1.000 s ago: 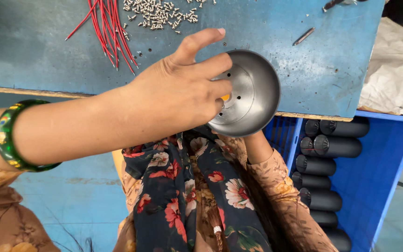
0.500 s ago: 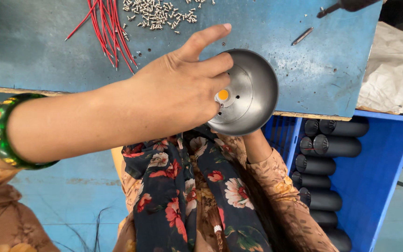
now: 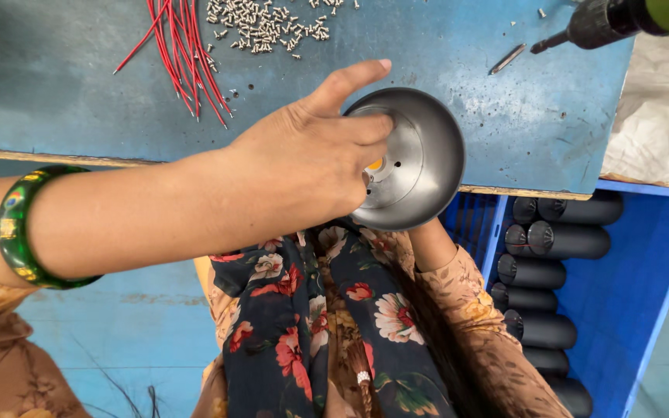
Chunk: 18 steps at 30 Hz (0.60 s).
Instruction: The person assembles LED light units by inserting LED modules into metal housings, threading wires through holes, and securing them with washers and screws using a power drill. The person repeats this process for multiple units, placing finished housings into a blue crate.
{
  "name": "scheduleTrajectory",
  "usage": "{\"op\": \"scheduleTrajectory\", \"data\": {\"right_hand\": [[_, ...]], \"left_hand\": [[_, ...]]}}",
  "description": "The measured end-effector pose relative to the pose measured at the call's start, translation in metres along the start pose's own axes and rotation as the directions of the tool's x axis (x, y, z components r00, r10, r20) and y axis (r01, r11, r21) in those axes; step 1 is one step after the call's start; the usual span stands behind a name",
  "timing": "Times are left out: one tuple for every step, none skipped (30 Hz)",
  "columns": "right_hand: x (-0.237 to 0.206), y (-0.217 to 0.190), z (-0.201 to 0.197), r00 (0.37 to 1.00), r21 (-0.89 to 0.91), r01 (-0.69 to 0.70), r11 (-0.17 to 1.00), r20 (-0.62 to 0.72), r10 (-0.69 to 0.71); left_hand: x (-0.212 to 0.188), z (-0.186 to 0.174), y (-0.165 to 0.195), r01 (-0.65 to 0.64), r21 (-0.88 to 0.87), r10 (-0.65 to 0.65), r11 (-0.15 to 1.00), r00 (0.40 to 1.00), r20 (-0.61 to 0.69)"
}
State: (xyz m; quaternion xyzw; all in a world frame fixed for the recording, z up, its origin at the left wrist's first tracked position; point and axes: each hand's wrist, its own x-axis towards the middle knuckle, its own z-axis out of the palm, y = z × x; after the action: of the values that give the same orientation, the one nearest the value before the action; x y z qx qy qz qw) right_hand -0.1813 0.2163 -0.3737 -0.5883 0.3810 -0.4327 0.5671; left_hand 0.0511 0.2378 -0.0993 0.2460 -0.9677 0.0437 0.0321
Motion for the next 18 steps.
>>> {"op": "scheduleTrajectory", "data": {"right_hand": [[0.000,0.000,0.001,1.000,0.001,0.002,1.000,-0.003,-0.002],[-0.001,0.000,0.003,1.000,0.001,0.004,1.000,-0.006,-0.004],[-0.002,0.000,0.003,1.000,0.000,0.005,1.000,-0.007,-0.005],[-0.002,0.000,0.004,1.000,-0.001,0.008,1.000,-0.011,-0.008],[-0.003,0.000,0.005,1.000,0.000,0.007,1.000,-0.013,-0.007],[-0.003,0.000,0.005,1.000,0.001,0.009,1.000,-0.015,-0.009],[-0.004,0.000,0.005,1.000,0.003,0.009,1.000,-0.013,-0.009],[-0.003,0.000,0.005,1.000,0.003,0.010,1.000,-0.012,-0.010],[-0.002,0.000,0.006,1.000,0.008,0.014,1.000,-0.010,-0.014],[-0.002,0.000,0.005,1.000,0.010,0.017,1.000,-0.006,-0.017],[0.000,0.001,0.005,1.000,0.012,0.022,1.000,0.003,-0.023],[0.001,0.001,0.004,1.000,0.016,0.029,0.999,0.010,-0.029],[0.002,0.001,0.004,0.999,0.019,0.032,0.999,0.020,-0.032],[0.003,0.001,0.003,0.999,0.024,0.040,0.999,0.030,-0.041],[0.002,0.000,0.002,0.998,0.030,0.045,0.999,0.044,-0.047],[0.000,-0.002,0.000,0.997,0.032,0.055,0.998,0.059,-0.057],[-0.002,-0.003,-0.001,0.995,0.038,0.064,0.997,0.079,-0.067],[-0.005,-0.005,-0.003,0.992,0.045,0.075,0.996,0.100,-0.080]], "left_hand": [[0.000,0.000,0.000,-0.001,-0.009,0.001,1.000,1.000,0.006],[0.000,0.000,0.001,-0.003,0.015,0.003,1.000,1.000,0.008],[0.000,0.001,0.003,-0.005,0.039,0.005,0.999,1.000,0.010],[0.000,0.001,0.004,-0.007,0.062,0.007,0.998,1.000,0.012],[0.001,0.001,0.005,-0.021,0.065,0.019,0.998,0.999,0.035],[0.003,0.002,0.006,-0.034,0.067,0.030,0.997,0.998,0.058],[0.004,0.002,0.007,-0.046,0.069,0.040,0.997,0.996,0.082],[0.005,0.001,0.008,-0.029,0.058,0.025,0.998,0.998,0.056],[0.005,0.001,0.008,-0.012,0.046,0.011,0.999,0.999,0.030],[0.005,0.001,0.009,0.003,0.033,-0.004,0.999,1.000,0.003],[0.004,0.001,0.010,0.025,0.029,-0.024,0.999,1.000,-0.014],[0.003,0.001,0.011,0.046,0.028,-0.045,0.999,0.998,-0.031],[0.000,0.002,0.013,0.066,0.025,-0.065,0.997,0.997,-0.048],[-0.002,0.003,0.013,0.061,0.031,-0.059,0.998,0.997,-0.056],[-0.004,0.004,0.013,0.056,0.035,-0.054,0.998,0.997,-0.063],[-0.006,0.004,0.014,0.051,0.039,-0.048,0.998,0.996,-0.071],[-0.008,0.002,0.015,0.067,0.052,-0.062,0.996,0.994,-0.087],[-0.008,-0.003,0.016,0.083,0.067,-0.075,0.994,0.992,-0.104]]}}
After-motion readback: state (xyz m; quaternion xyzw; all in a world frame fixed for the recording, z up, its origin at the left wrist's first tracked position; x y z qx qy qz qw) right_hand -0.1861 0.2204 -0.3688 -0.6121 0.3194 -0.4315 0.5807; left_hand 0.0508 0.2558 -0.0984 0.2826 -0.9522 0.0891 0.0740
